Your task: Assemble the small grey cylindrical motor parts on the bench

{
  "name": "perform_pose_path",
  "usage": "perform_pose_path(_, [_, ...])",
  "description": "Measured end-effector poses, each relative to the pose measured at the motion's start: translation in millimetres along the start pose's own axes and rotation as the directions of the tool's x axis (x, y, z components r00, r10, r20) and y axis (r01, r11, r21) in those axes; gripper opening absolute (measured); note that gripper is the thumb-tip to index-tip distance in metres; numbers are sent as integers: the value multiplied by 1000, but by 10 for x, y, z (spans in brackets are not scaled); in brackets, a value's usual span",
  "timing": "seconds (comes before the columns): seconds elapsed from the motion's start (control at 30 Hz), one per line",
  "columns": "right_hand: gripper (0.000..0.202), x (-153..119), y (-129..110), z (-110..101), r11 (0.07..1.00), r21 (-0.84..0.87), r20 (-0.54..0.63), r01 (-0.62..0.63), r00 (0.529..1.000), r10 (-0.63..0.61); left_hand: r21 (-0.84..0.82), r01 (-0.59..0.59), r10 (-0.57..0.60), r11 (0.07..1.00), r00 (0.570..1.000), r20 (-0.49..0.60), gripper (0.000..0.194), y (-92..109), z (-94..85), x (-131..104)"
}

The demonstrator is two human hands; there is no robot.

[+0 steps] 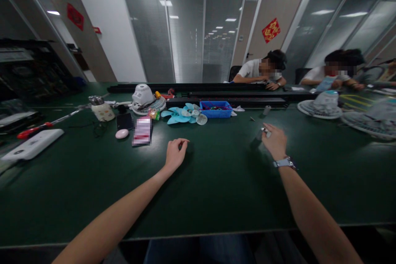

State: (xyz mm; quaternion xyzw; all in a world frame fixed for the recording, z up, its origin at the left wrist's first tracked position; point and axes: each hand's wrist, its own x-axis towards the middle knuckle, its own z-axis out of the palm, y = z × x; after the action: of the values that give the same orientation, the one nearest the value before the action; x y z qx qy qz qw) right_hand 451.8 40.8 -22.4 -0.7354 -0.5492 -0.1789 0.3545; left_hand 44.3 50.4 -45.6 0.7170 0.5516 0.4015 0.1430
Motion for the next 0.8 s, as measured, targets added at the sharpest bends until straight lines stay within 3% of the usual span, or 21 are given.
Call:
perform_pose_path(0.2, [53,28,55,-13,996,42,17,-77,997,77,-6,3,-3,1000,1000,-1,25,-17,9,0])
perform_pose_path(0.4, [69,1,179,195,940,193,163,-283,954,253,-18,3,-3,1000,1000,14,26,-45,18,6])
perform_pose_path(0.6, [71,-24,202,330,899,298,197,-322,942,272,-13,3,-3,1000,1000,9,24,-32,18,9])
perform_pose_path(0.7, [67,-124,-72,302,860,401,187,-315,947,260,-17,5,-4,1000,1000,8,24,-21,13,6])
perform_pose_path(0.8, [67,-396,-655,218,752,614,278,-239,957,78,-27,-16,16,1000,1000,12,23,23,-3,-11])
